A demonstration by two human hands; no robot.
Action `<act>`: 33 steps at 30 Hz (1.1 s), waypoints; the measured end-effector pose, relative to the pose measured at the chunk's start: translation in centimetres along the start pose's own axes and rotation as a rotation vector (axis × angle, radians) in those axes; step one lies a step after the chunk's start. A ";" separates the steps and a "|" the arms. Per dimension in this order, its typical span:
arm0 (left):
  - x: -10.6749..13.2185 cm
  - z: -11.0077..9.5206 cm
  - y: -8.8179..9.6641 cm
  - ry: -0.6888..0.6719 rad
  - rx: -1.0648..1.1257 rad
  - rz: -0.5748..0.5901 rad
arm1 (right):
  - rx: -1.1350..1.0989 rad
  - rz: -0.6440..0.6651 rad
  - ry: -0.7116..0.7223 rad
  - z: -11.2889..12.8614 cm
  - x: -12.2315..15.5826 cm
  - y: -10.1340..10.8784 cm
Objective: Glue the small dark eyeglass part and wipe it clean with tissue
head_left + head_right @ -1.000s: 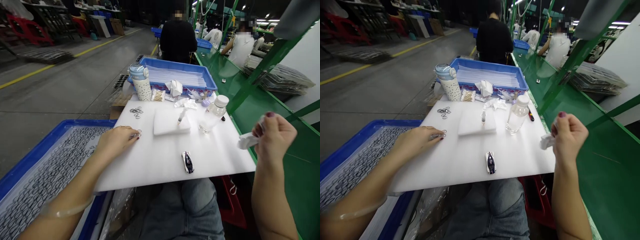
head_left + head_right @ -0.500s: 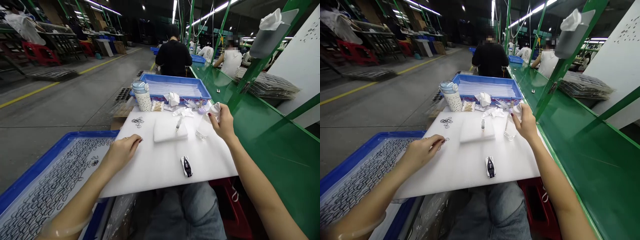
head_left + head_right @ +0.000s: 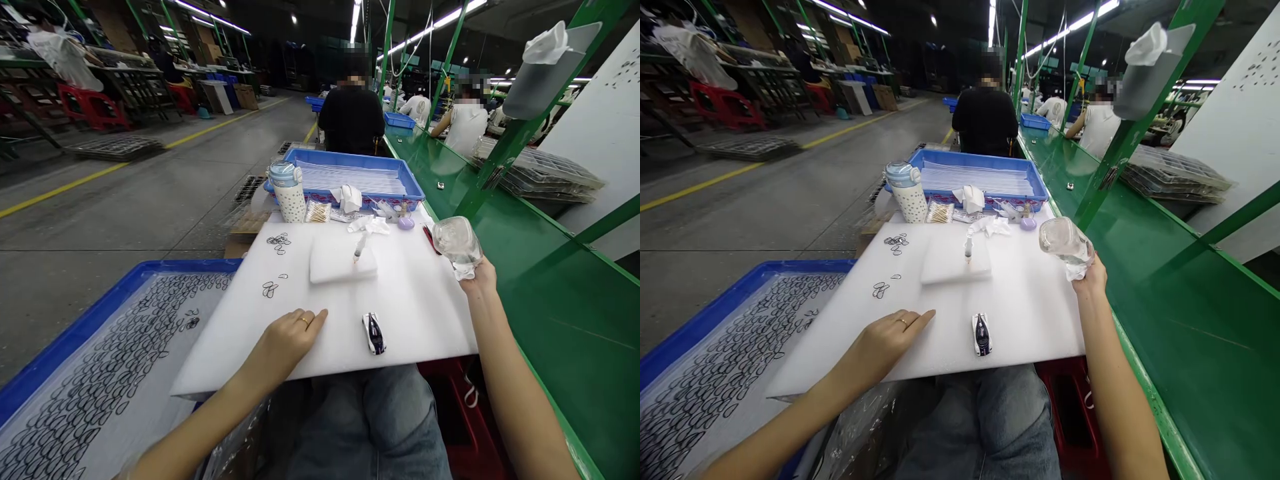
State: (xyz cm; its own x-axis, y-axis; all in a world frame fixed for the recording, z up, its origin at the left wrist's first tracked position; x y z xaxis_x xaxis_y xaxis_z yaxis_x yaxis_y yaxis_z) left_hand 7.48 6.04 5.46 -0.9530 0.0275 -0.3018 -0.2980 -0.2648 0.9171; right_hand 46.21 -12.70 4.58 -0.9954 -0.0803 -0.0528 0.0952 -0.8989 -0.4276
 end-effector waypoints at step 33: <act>-1.1 1.3 1.7 0.323 1.252 -0.241 | 0.646 0.067 0.368 12.5 5.9 2.6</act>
State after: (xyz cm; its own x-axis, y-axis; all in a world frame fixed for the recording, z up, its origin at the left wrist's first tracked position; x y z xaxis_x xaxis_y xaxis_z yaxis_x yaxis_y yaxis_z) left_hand 7.92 6.84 7.70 -0.8654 -0.3283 -0.3786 -0.4725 0.7864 0.3980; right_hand 40.38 -20.86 14.45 -0.9081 -0.0964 -0.4075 0.0159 -0.9804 0.1966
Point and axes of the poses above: each hand's wrist, its own x-axis away from the middle knuckle, its own y-axis out of the back of the hand, z = x × y, the point moved 10 cm from there along -x, towards the middle knuckle, and after that the axes turned 5 degrees about z, right-handed, at the moved point
